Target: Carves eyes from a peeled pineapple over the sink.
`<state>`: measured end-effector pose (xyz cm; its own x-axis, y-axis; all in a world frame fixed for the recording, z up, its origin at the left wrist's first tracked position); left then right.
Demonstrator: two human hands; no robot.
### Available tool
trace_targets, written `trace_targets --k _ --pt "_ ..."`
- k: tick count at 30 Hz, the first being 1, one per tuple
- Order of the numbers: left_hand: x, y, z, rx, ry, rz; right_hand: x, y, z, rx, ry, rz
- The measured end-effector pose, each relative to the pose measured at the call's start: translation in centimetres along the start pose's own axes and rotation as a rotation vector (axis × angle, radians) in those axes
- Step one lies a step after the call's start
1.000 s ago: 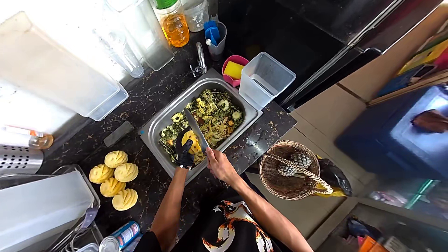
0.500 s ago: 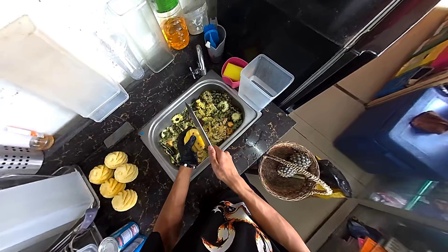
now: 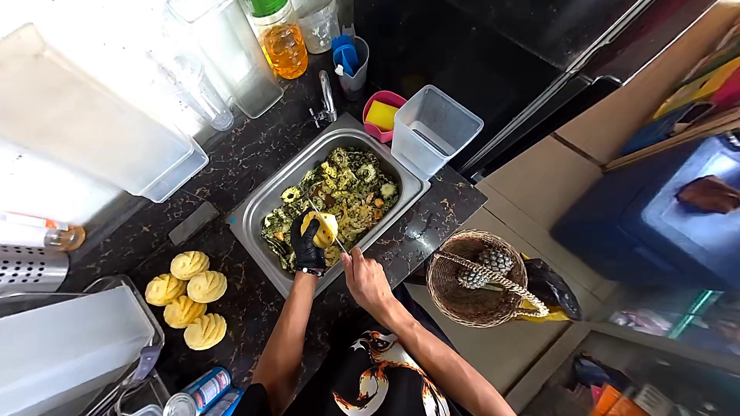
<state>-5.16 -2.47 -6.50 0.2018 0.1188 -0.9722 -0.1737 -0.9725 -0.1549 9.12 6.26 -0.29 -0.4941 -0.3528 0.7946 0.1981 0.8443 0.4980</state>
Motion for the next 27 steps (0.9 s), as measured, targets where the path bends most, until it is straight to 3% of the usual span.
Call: trace_targets --k 4,7,10,12,17,20,22,27 --pt "-0.7 -0.2 -0.4 -0.045 -0.088 0.037 0.3 -0.6 -1.1 -0.015 -0.060 -0.056" --pt "-5.7 -2.0 -2.2 -0.170 0.262 0.161 1.2 -0.3 -1.0 0.008 -0.096 -0.063" --pt "-1.0 0.1 -1.5 -0.032 -0.236 0.130 2.1 -0.1 0.2 0.027 -0.100 -0.037" --pt "0.0 0.8 -1.1 -0.009 -0.262 0.122 2.5 0.1 1.3 0.062 -0.083 0.036" --pt "0.5 2.4 -0.1 -0.079 0.105 0.022 1.3 1.4 2.7 -0.047 0.054 0.199" --pt "-0.9 2.4 -0.2 -0.020 0.318 -0.138 0.1 2.6 3.6 0.044 -0.132 0.156" --pt "-0.8 2.5 -0.5 0.042 0.461 -0.192 -0.8 2.4 3.8 0.071 -0.148 0.171" --pt "0.3 0.8 0.3 -0.023 0.572 -0.167 -1.1 -0.1 2.2 0.099 -0.009 0.316"
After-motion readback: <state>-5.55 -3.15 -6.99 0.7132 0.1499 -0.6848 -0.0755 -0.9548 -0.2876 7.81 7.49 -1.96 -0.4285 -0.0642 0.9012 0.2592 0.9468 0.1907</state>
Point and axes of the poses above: each hand's wrist, its own z-axis towards the middle knuckle, its own y-axis out of the back of the hand, x = y × z, the point moved 5 cm from there along z, towards the middle knuckle, and after that the axes turned 13 degrees about z, right-handed, at the moved point
